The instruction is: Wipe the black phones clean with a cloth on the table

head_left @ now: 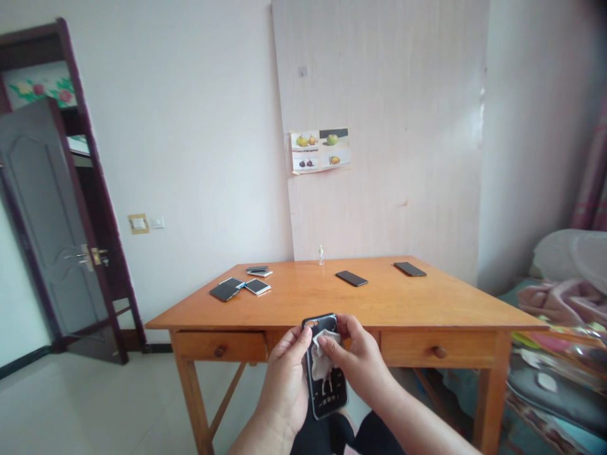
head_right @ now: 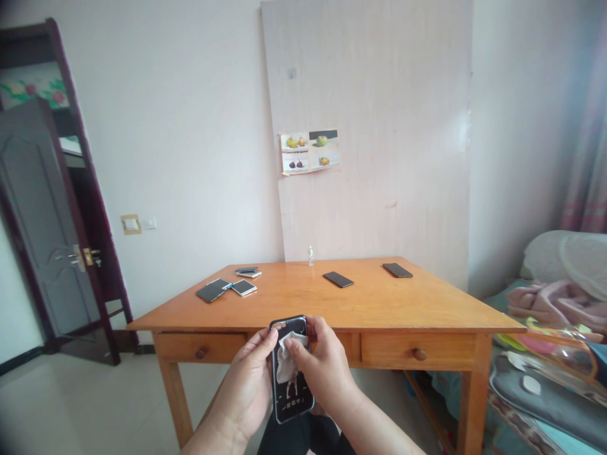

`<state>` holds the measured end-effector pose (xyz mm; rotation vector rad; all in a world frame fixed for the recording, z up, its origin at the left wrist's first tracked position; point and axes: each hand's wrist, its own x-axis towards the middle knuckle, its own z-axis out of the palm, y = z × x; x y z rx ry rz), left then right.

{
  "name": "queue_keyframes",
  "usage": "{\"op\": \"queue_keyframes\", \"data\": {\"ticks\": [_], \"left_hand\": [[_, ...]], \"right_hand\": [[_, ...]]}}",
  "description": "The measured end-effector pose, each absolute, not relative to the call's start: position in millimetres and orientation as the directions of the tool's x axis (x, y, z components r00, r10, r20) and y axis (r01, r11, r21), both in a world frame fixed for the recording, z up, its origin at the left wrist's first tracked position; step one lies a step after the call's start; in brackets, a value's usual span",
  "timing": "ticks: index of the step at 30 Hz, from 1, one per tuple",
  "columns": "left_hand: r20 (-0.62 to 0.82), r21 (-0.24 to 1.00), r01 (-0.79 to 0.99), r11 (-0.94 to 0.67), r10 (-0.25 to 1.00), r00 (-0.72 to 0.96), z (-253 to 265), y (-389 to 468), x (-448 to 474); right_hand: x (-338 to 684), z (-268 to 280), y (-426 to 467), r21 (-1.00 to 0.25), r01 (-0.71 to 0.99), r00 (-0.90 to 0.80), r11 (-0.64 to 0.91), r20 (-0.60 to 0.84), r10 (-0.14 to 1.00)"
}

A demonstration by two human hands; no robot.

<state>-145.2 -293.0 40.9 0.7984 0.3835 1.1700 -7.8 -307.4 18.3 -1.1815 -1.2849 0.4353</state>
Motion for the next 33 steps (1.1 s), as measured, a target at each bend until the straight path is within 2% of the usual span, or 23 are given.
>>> {"op": "queue_keyframes", "data": {"ticks": [4, 8, 15, 22, 27, 33], "left_hand": [[0.13, 0.738, -0.653, 0.168, 0.915, 0.381, 39.5, -292.4, -146.7], [0.119, 0.734, -0.657, 0.175, 0.918, 0.378, 37.2, -290.8, -147.3], [0.12, 0.752, -0.644, 0.14, 0.932, 0.342, 39.1, -291.1, -151.1], [0.088, 0.734, -0.664, 0.144, 0.949, 0.303, 38.0, -289.3, -160.7], [0.086, 0.737, -0.657, 0.161, 0.941, 0.328, 37.4, -290.2, -159.5], [0.075, 0.722, -0.672, 0.165, 0.947, 0.313, 42.8, -288.2, -161.1]], "right_hand": [[-11.3, 21.2, -304.7, -0.902, 0.236, 0.344, 0.362, 0.426, 0.837], [-14.5, 16.7, -300.9, -0.912, 0.101, 0.313, 0.398, 0.408, 0.857], [-22.9, 16.4, -292.8, -0.921, 0.076, 0.373, 0.382, 0.381, 0.846], [-28.2, 20.6, -299.4, -0.897, -0.174, 0.205, 0.406, 0.37, 0.906], [-26.2, 23.1, -298.0, -0.909, -0.126, 0.275, 0.396, 0.352, 0.895], [-25.5, 22.6, -302.6, -0.899, -0.215, 0.151, 0.381, 0.355, 0.923]]}}
